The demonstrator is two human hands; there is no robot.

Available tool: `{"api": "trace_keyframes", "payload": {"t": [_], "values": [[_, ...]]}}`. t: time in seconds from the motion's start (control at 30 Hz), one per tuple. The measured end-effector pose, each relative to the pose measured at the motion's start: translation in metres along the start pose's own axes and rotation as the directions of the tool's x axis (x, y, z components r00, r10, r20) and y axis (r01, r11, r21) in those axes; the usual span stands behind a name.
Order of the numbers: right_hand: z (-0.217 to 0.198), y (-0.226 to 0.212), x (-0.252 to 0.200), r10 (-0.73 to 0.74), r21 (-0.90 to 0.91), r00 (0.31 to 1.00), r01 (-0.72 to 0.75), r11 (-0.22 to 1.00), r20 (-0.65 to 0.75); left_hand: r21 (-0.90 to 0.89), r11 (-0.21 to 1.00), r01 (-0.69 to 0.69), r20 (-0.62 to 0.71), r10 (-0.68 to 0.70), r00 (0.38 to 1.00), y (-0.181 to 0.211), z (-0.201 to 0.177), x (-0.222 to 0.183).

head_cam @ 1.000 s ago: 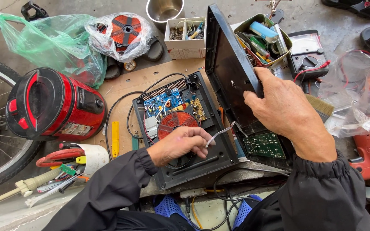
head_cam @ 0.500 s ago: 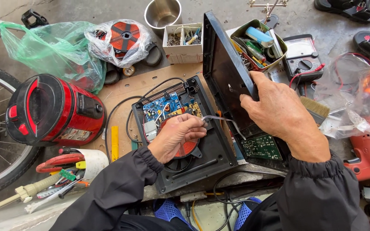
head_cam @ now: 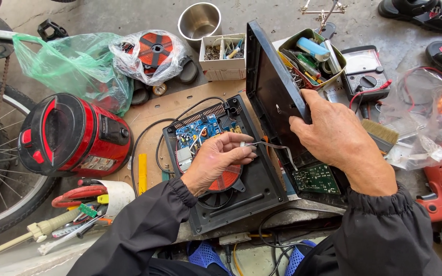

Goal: Assembling an induction cooker by connecting internal wiring and fitting the top cover.

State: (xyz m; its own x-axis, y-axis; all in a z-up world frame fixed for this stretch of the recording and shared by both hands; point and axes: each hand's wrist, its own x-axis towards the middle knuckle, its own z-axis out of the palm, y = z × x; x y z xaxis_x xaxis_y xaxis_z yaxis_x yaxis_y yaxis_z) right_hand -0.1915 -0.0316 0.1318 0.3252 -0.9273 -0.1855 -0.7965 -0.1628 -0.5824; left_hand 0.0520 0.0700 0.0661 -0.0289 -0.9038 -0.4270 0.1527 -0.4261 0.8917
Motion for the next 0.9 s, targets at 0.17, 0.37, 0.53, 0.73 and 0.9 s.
{"api": "trace_keyframes", "payload": {"t": [0.17, 0.37, 0.53, 0.73, 0.9], "values": [[0.001, 0.002, 0.001, 0.014, -0.023, 1.0, -0.014, 1.0, 0.001, 0.012, 1.0, -0.016, 0.02, 0.016, 1.0, -0.004, -0.001, 0.001], [0.0, 0.001, 0.001, 0.019, -0.022, 1.0, -0.019, 1.0, 0.001, 0.02, 0.999, -0.025, -0.01, 0.025, 1.0, -0.005, -0.004, 0.003], [-0.001, -0.001, 0.001, 0.028, -0.019, 1.0, -0.027, 0.999, 0.01, 0.273, 0.95, -0.151, -0.074, 0.177, 0.981, -0.009, -0.007, 0.008], [-0.001, -0.001, 0.0, 0.018, -0.011, 1.0, -0.018, 1.0, 0.005, 0.221, 0.975, -0.006, -0.169, 0.045, 0.985, -0.008, -0.011, 0.022], [-0.002, -0.001, 0.0, 0.023, -0.022, 1.0, -0.023, 1.0, 0.016, 0.055, 0.956, 0.289, -0.18, -0.275, 0.944, -0.032, -0.033, 0.043]]}}
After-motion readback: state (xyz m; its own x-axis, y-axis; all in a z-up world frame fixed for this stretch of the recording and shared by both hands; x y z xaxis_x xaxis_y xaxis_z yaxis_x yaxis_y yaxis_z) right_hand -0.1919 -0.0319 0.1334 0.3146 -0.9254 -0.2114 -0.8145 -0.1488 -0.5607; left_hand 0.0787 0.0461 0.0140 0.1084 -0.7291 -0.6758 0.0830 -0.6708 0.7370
